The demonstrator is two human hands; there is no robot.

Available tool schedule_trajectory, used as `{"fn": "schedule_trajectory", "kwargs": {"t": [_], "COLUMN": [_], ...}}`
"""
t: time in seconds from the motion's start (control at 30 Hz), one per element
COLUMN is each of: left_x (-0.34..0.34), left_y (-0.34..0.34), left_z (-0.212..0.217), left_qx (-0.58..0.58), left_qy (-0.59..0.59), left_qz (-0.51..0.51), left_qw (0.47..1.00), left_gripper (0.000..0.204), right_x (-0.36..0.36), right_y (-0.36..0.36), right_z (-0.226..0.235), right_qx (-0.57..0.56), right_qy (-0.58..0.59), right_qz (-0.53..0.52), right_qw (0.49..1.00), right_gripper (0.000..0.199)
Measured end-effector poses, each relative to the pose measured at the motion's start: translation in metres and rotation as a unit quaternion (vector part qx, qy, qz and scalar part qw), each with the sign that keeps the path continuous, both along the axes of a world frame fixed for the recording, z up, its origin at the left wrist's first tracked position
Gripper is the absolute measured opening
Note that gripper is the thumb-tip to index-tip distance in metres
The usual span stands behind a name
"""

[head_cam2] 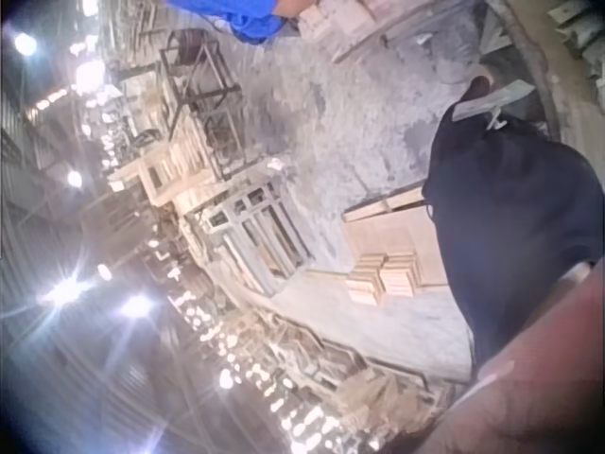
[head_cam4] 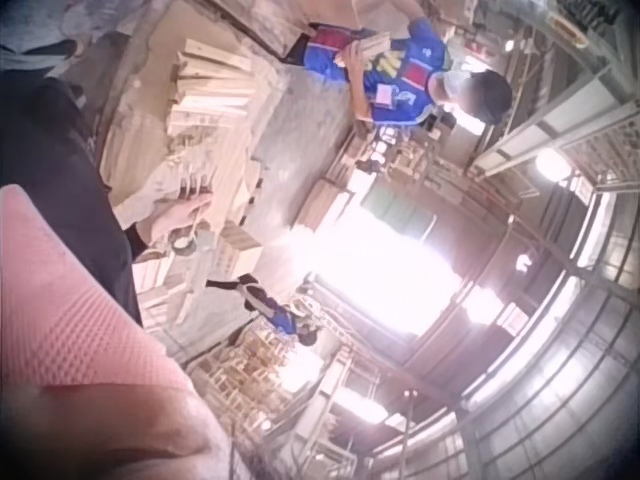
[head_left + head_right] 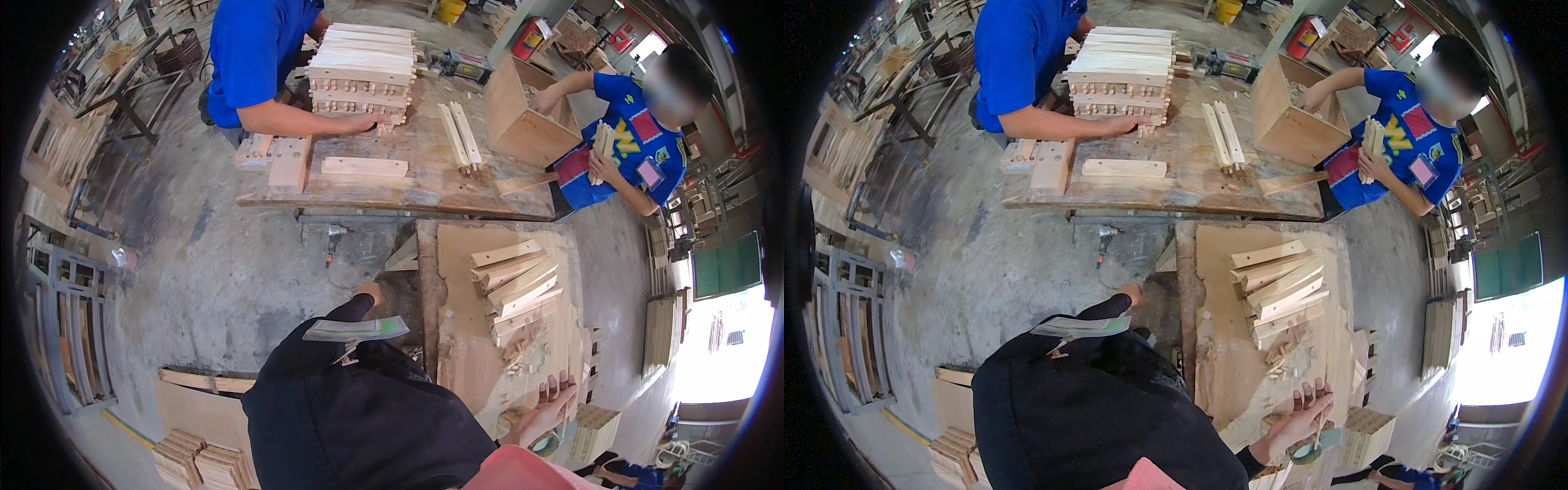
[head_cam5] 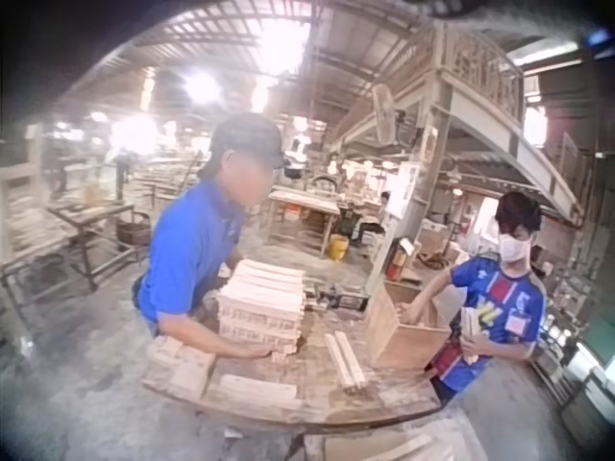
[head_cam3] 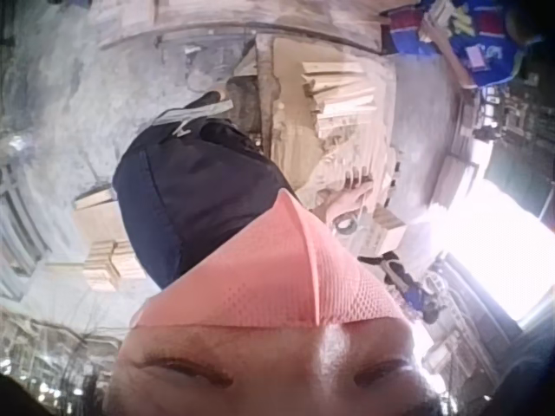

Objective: The person repeatedly picks up small wooden blocks with holes, dips a thin stick into a container of glue, and applies glue into the holes. The person places the treated blocks back on the table and repeats the process with new blocks.

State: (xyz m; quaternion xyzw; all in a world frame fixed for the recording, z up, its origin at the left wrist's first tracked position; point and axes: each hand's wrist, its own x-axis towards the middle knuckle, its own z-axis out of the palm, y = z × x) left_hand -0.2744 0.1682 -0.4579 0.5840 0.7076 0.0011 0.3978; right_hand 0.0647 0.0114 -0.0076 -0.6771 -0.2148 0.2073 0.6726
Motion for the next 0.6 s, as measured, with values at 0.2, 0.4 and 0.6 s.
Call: {"fn": "schedule_trajectory", "kwargs": {"t": [0.2,0.4,0.6], "left_x": [0.004,-0.015,-0.032], "left_y": [-0.013,-0.034,-0.027], "left_z": [0.0,0.003,0.019], "left_qx": [-0.016,-0.026,-0.069], "left_qy": [-0.001,0.01,0.004], "left_qz": [-0.008,-0.03,-0.016], "left_qw": [1.0,0.999,0.997], "left_gripper": [0.031,0.032,0.028], "right_x": [0.0,0.004,-0.001], "right_y": [0.002,0.001,0.004], "right_z": [0.0,-0.008,-0.009], "right_qx": [0.013,0.022,0.016], "right_qy": [0.002,0.024,0.028], "right_qz": [0.004,0.016,0.013], "right_qw": [1.0,0.999,0.999], "right_gripper": [0.035,0.037,0.04]}}
